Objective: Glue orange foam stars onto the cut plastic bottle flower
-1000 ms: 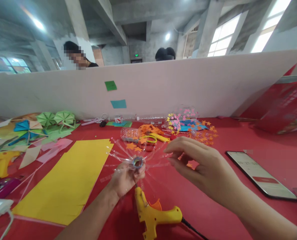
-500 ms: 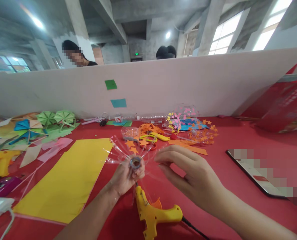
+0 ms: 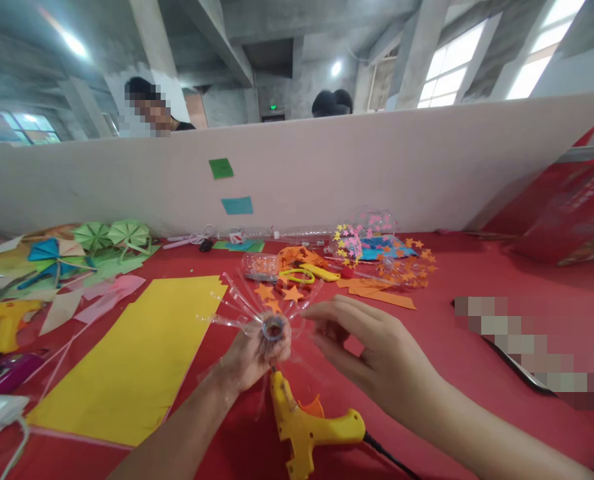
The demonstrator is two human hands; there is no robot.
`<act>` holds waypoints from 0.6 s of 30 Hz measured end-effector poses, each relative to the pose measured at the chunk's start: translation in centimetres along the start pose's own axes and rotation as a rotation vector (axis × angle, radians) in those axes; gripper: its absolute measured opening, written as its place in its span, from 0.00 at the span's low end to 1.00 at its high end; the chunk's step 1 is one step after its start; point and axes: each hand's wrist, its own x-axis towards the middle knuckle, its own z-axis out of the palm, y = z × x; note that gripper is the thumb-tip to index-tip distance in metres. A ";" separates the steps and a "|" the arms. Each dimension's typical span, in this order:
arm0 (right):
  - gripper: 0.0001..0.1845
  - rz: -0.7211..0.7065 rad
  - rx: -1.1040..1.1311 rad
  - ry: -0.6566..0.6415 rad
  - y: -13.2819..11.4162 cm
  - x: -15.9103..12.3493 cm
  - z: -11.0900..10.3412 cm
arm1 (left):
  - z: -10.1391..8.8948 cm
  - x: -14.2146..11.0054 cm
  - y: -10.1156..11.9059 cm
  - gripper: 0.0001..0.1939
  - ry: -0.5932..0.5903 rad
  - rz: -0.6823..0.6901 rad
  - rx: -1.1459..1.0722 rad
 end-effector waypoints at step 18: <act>0.09 -0.048 -0.035 0.144 -0.5 0.2 -1.2 | -0.3 0.1 0.0 0.12 0.025 -0.074 -0.072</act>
